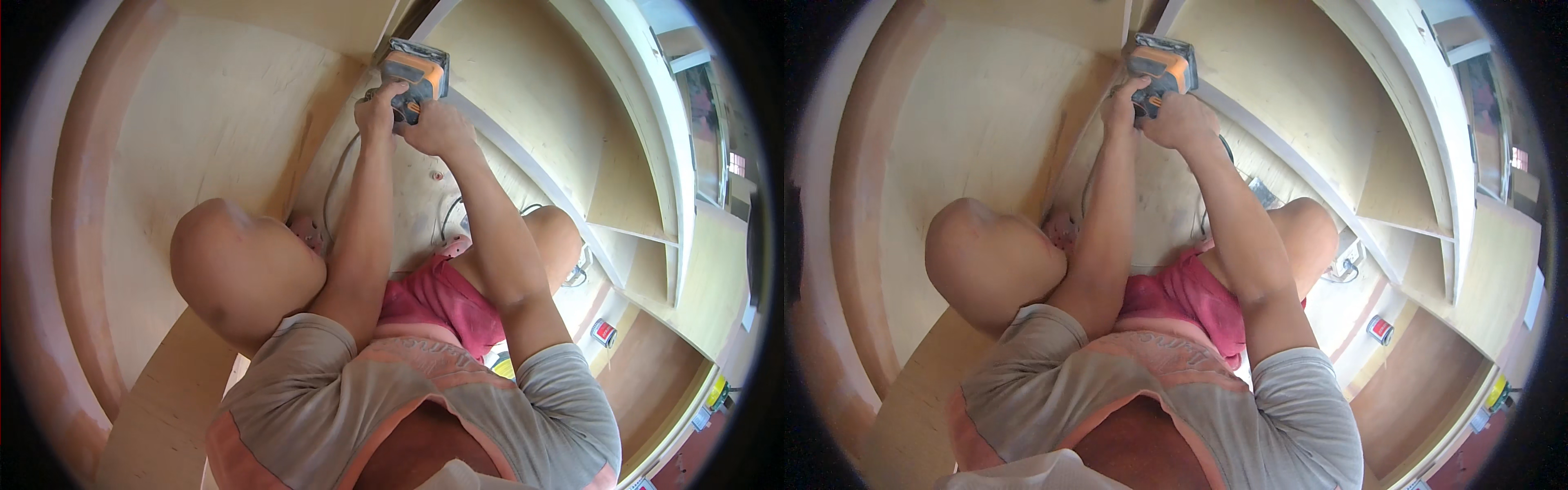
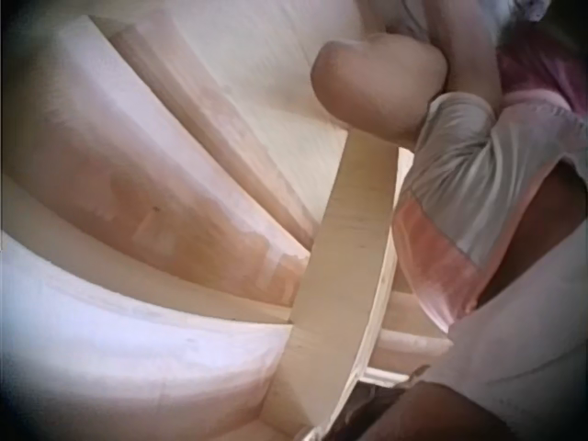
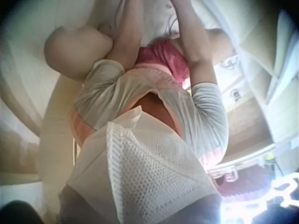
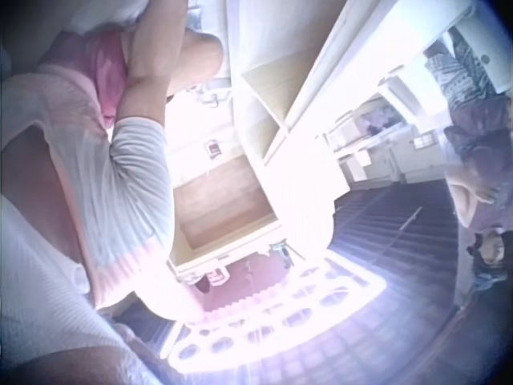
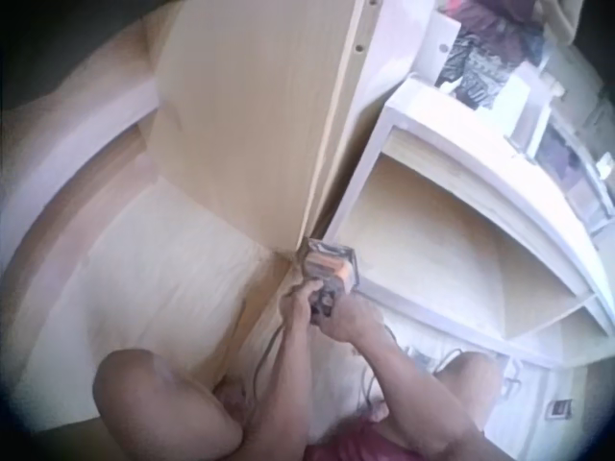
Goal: The person uses an electric sander and a sanding block to smooth the inner surfaces of a wooden shelving unit, alternating between the tools and wiping the dust away by hand.
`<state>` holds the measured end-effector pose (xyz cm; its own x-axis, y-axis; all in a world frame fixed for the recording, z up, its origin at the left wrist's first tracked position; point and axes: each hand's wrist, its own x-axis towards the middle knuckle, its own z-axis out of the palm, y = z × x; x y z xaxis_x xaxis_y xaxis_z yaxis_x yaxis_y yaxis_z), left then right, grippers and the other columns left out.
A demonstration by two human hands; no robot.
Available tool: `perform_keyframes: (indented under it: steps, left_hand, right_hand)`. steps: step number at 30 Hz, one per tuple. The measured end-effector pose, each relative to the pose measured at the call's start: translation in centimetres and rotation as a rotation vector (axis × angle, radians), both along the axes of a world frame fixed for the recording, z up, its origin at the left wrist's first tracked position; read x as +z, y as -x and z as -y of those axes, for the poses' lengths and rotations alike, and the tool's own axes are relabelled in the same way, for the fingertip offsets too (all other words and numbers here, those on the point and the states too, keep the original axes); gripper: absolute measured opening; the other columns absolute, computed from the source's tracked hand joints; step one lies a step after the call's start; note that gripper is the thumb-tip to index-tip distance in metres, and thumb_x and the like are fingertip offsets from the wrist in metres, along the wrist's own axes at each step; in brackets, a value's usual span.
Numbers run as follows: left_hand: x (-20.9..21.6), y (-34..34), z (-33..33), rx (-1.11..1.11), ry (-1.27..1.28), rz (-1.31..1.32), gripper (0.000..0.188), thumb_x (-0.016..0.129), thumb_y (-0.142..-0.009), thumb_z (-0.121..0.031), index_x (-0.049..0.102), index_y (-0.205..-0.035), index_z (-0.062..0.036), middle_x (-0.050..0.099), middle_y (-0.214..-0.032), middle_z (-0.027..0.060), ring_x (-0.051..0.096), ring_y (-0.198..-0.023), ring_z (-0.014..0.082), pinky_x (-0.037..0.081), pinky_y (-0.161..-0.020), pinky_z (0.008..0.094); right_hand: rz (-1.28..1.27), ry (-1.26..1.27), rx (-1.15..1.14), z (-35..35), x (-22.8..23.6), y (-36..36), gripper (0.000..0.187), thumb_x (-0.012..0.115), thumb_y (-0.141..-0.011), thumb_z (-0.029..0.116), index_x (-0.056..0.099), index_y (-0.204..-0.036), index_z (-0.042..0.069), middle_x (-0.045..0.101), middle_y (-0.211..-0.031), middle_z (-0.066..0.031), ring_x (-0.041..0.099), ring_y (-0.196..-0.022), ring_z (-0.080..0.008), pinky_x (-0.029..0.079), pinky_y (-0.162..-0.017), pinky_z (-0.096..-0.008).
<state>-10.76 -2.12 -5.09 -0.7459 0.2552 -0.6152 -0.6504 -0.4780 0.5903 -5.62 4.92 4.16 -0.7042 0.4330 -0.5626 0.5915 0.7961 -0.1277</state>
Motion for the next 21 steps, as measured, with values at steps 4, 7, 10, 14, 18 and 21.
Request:
perform_keyframes:
  steps: [4,7,10,14,18,21]
  left_hand:
    - [0.3,0.7,-0.2,0.018,0.015,-0.063,0.031,0.075,-0.062,-0.011,0.065,-0.085,0.0060,0.064,-0.082,0.0104,0.062,-0.068,0.0203,0.050,-0.061,0.0301]
    - [0.1,0.9,-0.5,-0.015,0.134,-0.094,0.046,0.077,-0.061,-0.017,0.058,-0.091,0.0127,0.062,-0.087,0.0160,0.061,-0.073,0.0220,0.050,-0.065,0.0308]
    - [1.0,0.8,-0.8,-0.004,0.179,-0.068,0.061,0.078,-0.062,-0.021,0.050,-0.102,0.0147,0.059,-0.093,0.0175,0.061,-0.076,0.0213,0.051,-0.067,0.0314]
    - [5.0,0.5,-0.7,-0.013,0.154,-0.270,0.067,0.079,-0.068,-0.024,0.042,-0.111,0.0110,0.055,-0.101,0.0177,0.059,-0.086,0.0219,0.051,-0.072,0.0313]
    - [8.6,0.2,-0.6,0.016,0.265,-0.441,0.065,0.079,-0.070,-0.024,0.040,-0.112,0.0080,0.053,-0.103,0.0180,0.058,-0.091,0.0225,0.050,-0.076,0.0322]
    - [9.1,0.2,-0.5,0.001,0.357,-0.495,0.062,0.079,-0.071,-0.021,0.042,-0.112,0.0071,0.052,-0.106,0.0160,0.056,-0.093,0.0213,0.049,-0.075,0.0320]
  right_hand:
    - [-0.114,-0.007,0.023,-0.2,0.3,0.0,0.062,0.065,-0.073,0.054,0.065,-0.101,-0.001,0.067,-0.096,-0.0222,0.064,-0.094,-0.0361,0.050,-0.082,-0.0435]
    - [-0.158,0.008,0.031,-0.4,0.8,-0.3,0.061,0.064,-0.073,0.053,0.065,-0.099,-0.002,0.066,-0.094,-0.0236,0.064,-0.091,-0.0379,0.050,-0.080,-0.0445]
    - [-0.183,0.016,0.018,-0.7,2.0,-0.7,0.059,0.063,-0.073,0.051,0.064,-0.099,-0.003,0.066,-0.092,-0.0235,0.064,-0.088,-0.0389,0.051,-0.079,-0.0444]
    - [-0.304,0.057,-0.020,-1.2,4.4,-1.3,0.053,0.065,-0.073,0.044,0.063,-0.097,-0.003,0.066,-0.091,-0.0232,0.064,-0.088,-0.0384,0.051,-0.078,-0.0442]
    - [-0.479,0.083,-0.050,-1.6,4.9,-1.6,0.049,0.068,-0.071,0.040,0.062,-0.091,-0.004,0.065,-0.089,-0.0243,0.064,-0.083,-0.0394,0.051,-0.075,-0.0451]
    - [-0.549,0.091,-0.037,-1.6,4.1,-1.5,0.045,0.068,-0.070,0.038,0.061,-0.086,-0.004,0.065,-0.087,-0.0247,0.063,-0.082,-0.0403,0.051,-0.075,-0.0456]
